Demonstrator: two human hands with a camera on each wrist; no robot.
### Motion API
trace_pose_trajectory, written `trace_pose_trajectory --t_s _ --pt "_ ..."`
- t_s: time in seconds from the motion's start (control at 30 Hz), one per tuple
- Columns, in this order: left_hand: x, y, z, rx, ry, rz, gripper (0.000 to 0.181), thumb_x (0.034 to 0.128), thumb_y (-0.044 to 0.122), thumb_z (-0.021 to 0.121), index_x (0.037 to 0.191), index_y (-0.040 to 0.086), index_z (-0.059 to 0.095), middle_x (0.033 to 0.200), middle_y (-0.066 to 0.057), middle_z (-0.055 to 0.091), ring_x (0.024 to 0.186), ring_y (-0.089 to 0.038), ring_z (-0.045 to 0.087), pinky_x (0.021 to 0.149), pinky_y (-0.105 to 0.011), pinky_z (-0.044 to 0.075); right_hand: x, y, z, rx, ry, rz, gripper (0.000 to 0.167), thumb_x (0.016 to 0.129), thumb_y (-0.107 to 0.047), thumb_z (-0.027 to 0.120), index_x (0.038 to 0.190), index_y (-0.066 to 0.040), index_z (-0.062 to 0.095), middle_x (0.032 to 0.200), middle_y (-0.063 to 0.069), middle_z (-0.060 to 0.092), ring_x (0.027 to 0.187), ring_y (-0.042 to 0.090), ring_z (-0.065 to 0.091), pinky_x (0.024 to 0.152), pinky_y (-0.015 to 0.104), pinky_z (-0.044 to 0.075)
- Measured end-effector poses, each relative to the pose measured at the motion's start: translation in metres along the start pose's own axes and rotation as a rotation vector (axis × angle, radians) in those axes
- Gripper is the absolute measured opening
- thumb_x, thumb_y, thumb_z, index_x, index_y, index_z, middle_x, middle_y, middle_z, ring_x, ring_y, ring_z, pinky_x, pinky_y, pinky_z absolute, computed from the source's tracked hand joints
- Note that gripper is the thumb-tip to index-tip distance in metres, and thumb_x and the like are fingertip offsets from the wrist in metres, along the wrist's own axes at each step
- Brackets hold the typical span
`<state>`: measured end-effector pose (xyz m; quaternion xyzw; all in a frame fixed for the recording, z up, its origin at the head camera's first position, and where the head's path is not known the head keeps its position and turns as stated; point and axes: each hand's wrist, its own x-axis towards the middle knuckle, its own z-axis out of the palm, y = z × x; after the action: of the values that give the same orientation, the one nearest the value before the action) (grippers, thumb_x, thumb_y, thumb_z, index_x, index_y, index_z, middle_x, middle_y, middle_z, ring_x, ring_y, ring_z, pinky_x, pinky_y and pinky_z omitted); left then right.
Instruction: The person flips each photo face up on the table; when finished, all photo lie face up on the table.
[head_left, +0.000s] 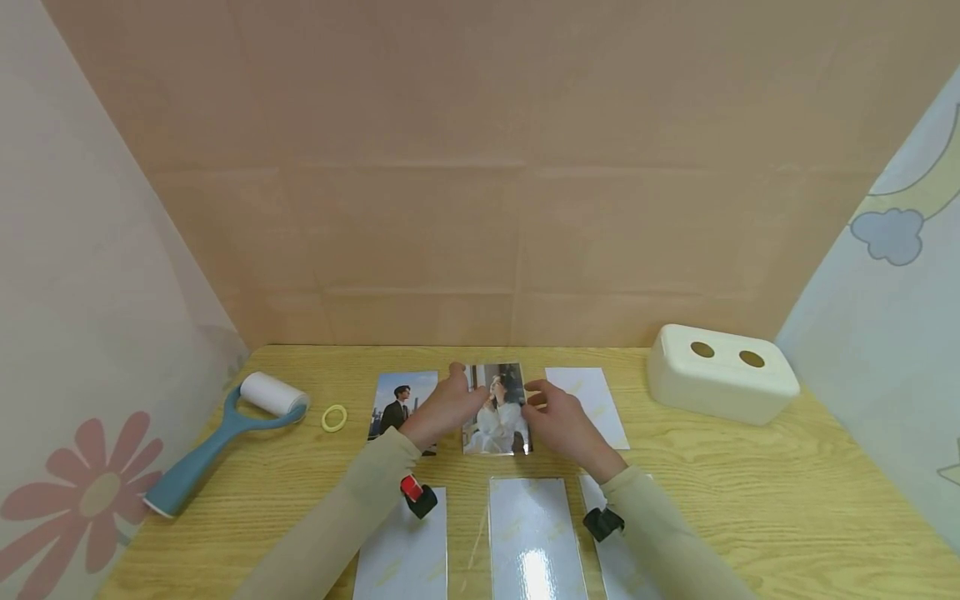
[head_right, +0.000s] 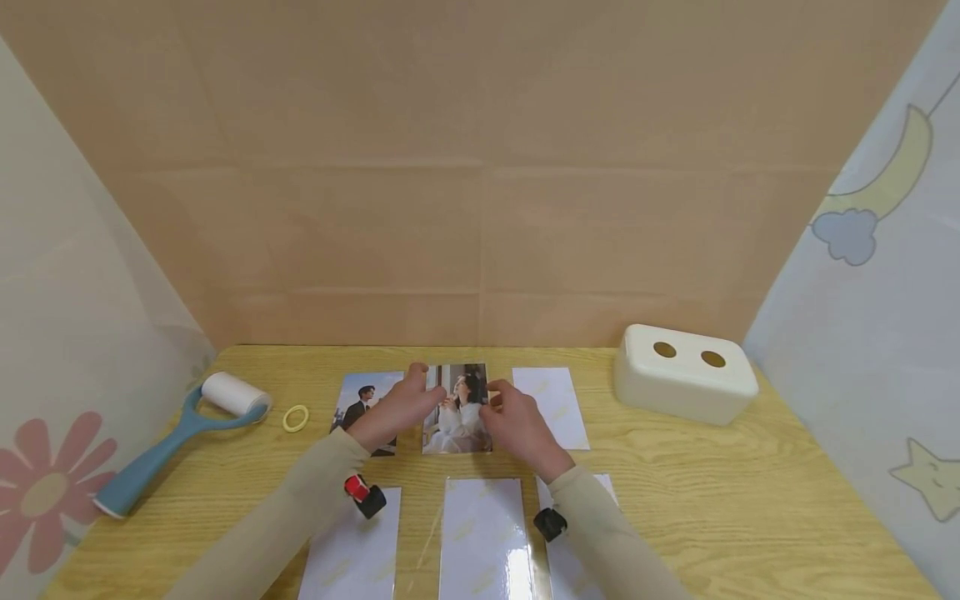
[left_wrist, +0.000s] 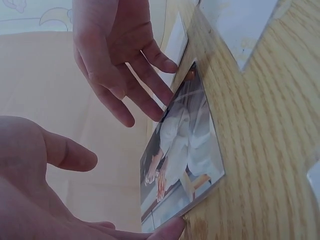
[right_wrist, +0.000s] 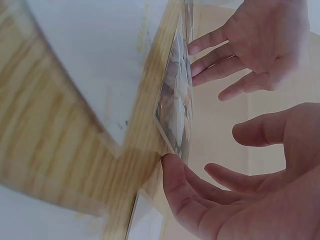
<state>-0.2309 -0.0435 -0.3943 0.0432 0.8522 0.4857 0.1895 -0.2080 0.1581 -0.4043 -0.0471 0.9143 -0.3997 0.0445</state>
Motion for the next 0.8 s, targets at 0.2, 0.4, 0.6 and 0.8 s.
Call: trace_pose_trajectory --t_s 0.2,0.4,0.6,0.8 --pt "-0.002 -0.0009 0.0006 -0.014 -0.01 0.013 0.086 0.1031 0.035 0.044 0.159 0.001 -0.012 0.055 0.003 0.034 0.042 -0.012 0.021 0.044 -0.029 0.026 0.0 0.0001 0.0007 -0.01 -0.008 0.007 0.04 0.098 -0.012 0.057 0.135 0.004 0.055 0.117 0.021 0.066 0.11 0.036 0.065 0.085 0.047 0.055" --pt "-0.003 -0.0005 0.0015 0.008 -0.005 0.005 0.087 0.1034 0.036 0.044 0.158 0.0 -0.013 0.055 0.002 0.033 0.042 -0.013 0.021 0.045 -0.031 0.026 -0.0002 0.0007 0.0035 -0.022 -0.019 0.011 0.039 0.099 -0.012 0.057 0.135 0.004 0.054 0.115 0.019 0.067 0.106 0.032 0.066 0.086 0.046 0.055" --pt "-0.0025 0.0005 0.0023 0.027 -0.006 0.0 0.086 0.1044 0.035 0.043 0.158 -0.001 -0.013 0.06 0.0 0.038 0.043 -0.013 0.021 0.049 -0.034 0.029 -0.0008 0.0003 0.0038 -0.027 -0.031 0.004 0.042 0.099 -0.012 0.055 0.137 0.005 0.052 0.118 0.019 0.067 0.107 0.032 0.065 0.086 0.046 0.055" --pt "-0.0021 0.0005 0.0034 0.027 -0.007 -0.001 0.086 0.1048 0.035 0.043 0.158 -0.002 -0.013 0.06 0.0 0.038 0.043 -0.013 0.022 0.049 -0.033 0.03 -0.002 0.0009 0.0046 -0.033 -0.038 -0.001 0.043 0.1 -0.012 0.054 0.139 0.006 0.051 0.12 0.02 0.066 0.107 0.031 0.065 0.084 0.045 0.055"
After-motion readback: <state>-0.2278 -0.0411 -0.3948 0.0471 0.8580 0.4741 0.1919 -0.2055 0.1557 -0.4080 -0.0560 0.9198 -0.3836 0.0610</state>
